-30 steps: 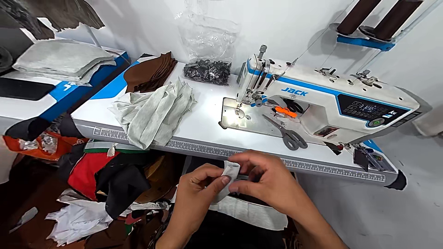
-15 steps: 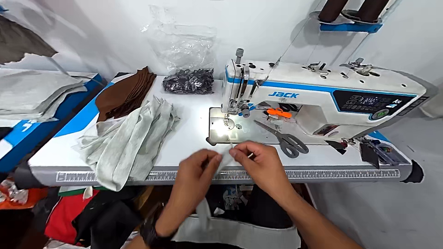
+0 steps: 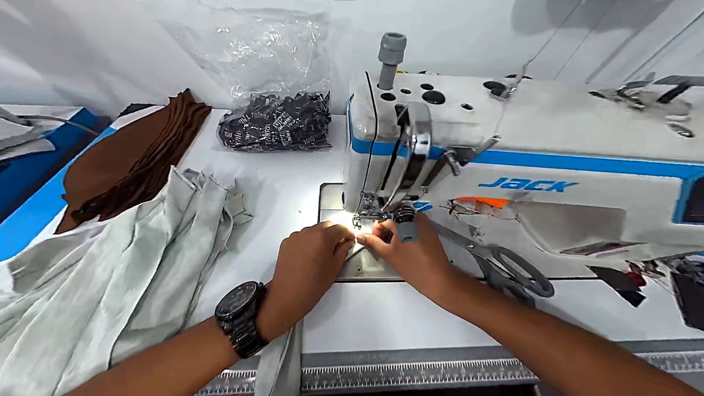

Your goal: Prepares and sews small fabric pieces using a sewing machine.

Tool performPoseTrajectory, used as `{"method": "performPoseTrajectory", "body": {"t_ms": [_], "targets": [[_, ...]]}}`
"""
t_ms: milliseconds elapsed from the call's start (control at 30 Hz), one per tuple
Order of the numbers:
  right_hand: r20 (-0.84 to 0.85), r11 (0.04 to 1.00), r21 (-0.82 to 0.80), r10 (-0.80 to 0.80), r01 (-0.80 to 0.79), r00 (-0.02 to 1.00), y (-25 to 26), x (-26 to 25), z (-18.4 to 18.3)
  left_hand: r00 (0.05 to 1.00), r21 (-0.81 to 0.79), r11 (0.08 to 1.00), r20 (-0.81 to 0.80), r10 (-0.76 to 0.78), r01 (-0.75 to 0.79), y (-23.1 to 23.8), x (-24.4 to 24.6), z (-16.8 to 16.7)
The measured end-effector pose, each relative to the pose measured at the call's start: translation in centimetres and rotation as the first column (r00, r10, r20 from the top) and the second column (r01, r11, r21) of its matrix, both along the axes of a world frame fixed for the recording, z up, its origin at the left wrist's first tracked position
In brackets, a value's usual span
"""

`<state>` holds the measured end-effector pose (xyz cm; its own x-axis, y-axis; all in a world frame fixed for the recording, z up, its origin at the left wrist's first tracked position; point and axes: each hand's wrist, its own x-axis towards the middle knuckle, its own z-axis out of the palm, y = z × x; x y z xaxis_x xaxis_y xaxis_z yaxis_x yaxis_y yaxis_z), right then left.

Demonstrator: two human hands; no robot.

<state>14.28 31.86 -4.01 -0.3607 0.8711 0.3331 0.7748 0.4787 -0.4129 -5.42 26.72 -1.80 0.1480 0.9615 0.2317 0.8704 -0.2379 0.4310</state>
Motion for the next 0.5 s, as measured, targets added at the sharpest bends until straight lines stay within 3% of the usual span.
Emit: {"method": "performPoseTrajectory", "body": {"t_ms": [133,233,500], "targets": [[-0.068,0.992,0.088,0.101,-0.095,0.993,-1.1,1.2,-0.3,1.000,0.109,0.994,-0.012,0.011,-0.009,0.3,0.0,-0.9],[-0.001,0.973,0.136,0.186,-0.184,0.983,-2.3,1.7,-0.6,0.999,0.115,0.993,-0.014,0.030,-0.028,0.2,0.1,-0.9],[0.109,0.972,0.151,0.163,-0.178,0.981,-2.5,1.7,-0.6,0.998,0.132,0.989,-0.026,0.065,-0.061,0.3,0.3,-1.2]]}}
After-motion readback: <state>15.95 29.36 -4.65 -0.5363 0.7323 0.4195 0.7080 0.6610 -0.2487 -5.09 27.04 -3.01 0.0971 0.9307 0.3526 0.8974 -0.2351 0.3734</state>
